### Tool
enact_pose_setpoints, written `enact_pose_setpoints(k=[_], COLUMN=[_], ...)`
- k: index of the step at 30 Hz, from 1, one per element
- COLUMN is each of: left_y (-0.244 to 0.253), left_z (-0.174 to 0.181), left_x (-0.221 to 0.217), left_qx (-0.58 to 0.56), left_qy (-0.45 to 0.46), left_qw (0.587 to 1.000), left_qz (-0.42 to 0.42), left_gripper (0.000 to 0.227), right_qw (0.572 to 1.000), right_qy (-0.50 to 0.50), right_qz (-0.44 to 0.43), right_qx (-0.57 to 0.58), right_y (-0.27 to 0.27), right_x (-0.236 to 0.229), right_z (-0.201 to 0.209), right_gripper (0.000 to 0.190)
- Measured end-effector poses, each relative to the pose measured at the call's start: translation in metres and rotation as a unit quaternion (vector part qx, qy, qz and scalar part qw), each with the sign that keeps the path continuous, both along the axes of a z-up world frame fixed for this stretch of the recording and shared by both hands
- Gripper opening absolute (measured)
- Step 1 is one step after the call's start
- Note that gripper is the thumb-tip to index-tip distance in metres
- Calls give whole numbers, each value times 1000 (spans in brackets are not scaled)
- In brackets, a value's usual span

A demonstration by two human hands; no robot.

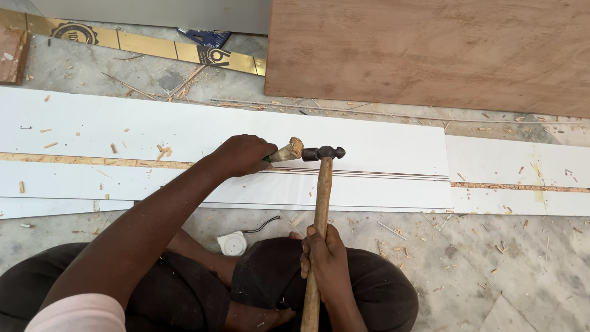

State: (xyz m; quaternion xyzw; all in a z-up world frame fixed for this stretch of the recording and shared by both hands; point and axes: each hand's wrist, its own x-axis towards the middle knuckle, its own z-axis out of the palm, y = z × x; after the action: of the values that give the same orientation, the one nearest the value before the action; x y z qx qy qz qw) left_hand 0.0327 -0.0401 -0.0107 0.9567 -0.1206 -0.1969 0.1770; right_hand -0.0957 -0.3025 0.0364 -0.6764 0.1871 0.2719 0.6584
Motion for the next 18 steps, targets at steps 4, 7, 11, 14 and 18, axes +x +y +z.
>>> enact_pose_setpoints(k=[4,7,11,14,18], left_y=[-3,-7,-5,10,47], left_z=[-7,-16,-37,-52,-46], left_x=[0,2,3,1,-11], left_qx=[19,30,76,163,118], left_qy=[-18,-15,-23,11,-26], left_qw=[1000,999,995,983,993], left_qz=[-14,-24,-62,-82,-14], left_gripper=[27,27,24,18,19], right_qw=[999,995,1000,994,999], right_qy=[-4,-48,-5,82,27], right_qz=[-31,-87,-19,74,41], right_qx=[28,17,-5,-24,12], right_y=[-3,-7,-2,0,-1], right_x=[0,0,-1,-1,2], right_z=[3,5,8,13,10], right_gripper=[27,23,17,25,25])
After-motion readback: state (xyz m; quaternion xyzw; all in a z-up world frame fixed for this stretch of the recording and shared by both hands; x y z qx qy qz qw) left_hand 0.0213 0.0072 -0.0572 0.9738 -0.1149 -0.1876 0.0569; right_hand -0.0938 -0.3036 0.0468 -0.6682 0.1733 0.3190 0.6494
